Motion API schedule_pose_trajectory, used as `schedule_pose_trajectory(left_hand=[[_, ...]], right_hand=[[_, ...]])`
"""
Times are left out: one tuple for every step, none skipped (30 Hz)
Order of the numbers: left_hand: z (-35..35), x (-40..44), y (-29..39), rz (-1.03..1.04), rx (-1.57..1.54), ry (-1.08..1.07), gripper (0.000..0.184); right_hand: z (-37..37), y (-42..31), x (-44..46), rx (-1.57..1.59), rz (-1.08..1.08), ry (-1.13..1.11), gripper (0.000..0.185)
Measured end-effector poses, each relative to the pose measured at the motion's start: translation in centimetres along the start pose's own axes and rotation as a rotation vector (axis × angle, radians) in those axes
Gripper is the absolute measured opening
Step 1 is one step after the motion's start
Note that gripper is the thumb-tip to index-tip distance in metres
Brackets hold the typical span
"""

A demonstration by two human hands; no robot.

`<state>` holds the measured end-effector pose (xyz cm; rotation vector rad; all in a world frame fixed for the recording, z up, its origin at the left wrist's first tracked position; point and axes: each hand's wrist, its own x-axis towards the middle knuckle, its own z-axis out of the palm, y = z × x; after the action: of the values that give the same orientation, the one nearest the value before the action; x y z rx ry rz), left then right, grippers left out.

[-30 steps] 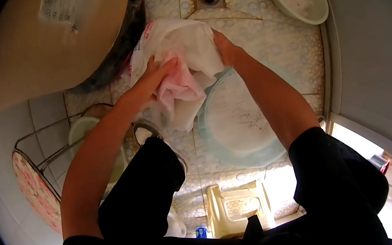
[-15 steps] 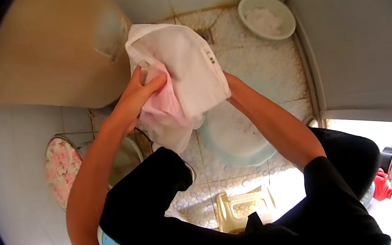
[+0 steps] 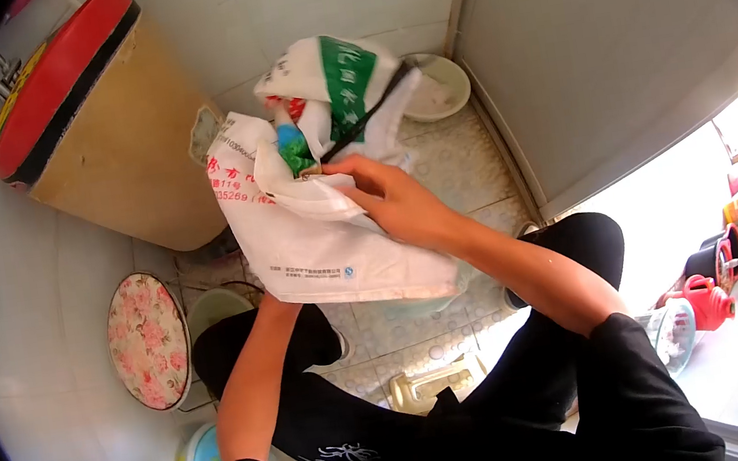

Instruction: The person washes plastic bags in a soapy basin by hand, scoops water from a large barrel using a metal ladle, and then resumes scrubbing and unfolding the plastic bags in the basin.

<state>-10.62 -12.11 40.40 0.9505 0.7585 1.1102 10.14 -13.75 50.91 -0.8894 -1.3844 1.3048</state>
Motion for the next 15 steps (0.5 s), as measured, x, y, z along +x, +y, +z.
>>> schedule_pose_trajectory(left_hand=[[0.2,0.2,-0.6,0.000,0.025,0.013,0.056],[0.5,0.3,-1.3,-0.001,0.049,0.024,0.056],[0.7,0.5,-2.0,-0.005,0.073,0.035,0.056],[0.9,0.8,-2.5,-0.006,0.091,0.043,0.055],[1.1,1.1,-2.8,-0.008,0.103,0.054,0.055],[1.1,1.3,-3.1,-0.008,0.118,0.063,0.055],[1.1,1.5,-3.4,-0.008,0.131,0.073,0.055],[1.1,1.8,-3.6,-0.005,0.139,0.082,0.054],[1.2,2.3,-3.6,0.002,0.149,0.091,0.054],[1.1,2.9,-3.6,0.012,0.156,0.105,0.054],[1.1,3.7,-3.5,0.027,0.158,0.121,0.054],[1.1,4.5,-3.2,0.041,0.154,0.135,0.053],[1.1,5.5,-2.7,0.067,0.146,0.149,0.053],[1.1,6.7,-1.9,0.093,0.131,0.166,0.053],[1.0,7.6,-1.0,0.121,0.117,0.180,0.053]], right_hand=[[-0.3,-0.4,-0.5,-0.081,0.107,-0.027,0.030],[-0.4,-0.1,-0.7,-0.059,0.116,-0.017,0.030],[-0.6,0.3,-0.9,0.044,0.189,-0.045,0.031],[-1.1,0.6,-0.8,0.140,0.260,-0.079,0.032],[-1.8,1.1,-0.6,0.146,0.269,-0.078,0.032],[-2.6,1.8,-0.5,0.069,0.249,-0.125,0.032],[-3.1,2.5,-0.3,-0.010,0.232,-0.174,0.032],[-3.5,2.7,-0.1,-0.003,0.250,-0.171,0.032],[-3.8,2.7,0.0,-0.142,0.201,-0.143,0.031],[-4.2,2.5,0.1,-0.284,0.155,-0.120,0.030],[-4.8,2.2,0.2,-0.388,0.163,-0.100,0.031],[-5.3,3.0,0.3,-0.360,0.102,-0.045,0.032],[-6.0,1.4,0.4,-0.357,0.230,-0.072,0.034],[-7.0,-0.4,0.4,-0.355,0.354,-0.105,0.036],[-7.9,0.3,0.5,-0.362,0.362,-0.115,0.036]])
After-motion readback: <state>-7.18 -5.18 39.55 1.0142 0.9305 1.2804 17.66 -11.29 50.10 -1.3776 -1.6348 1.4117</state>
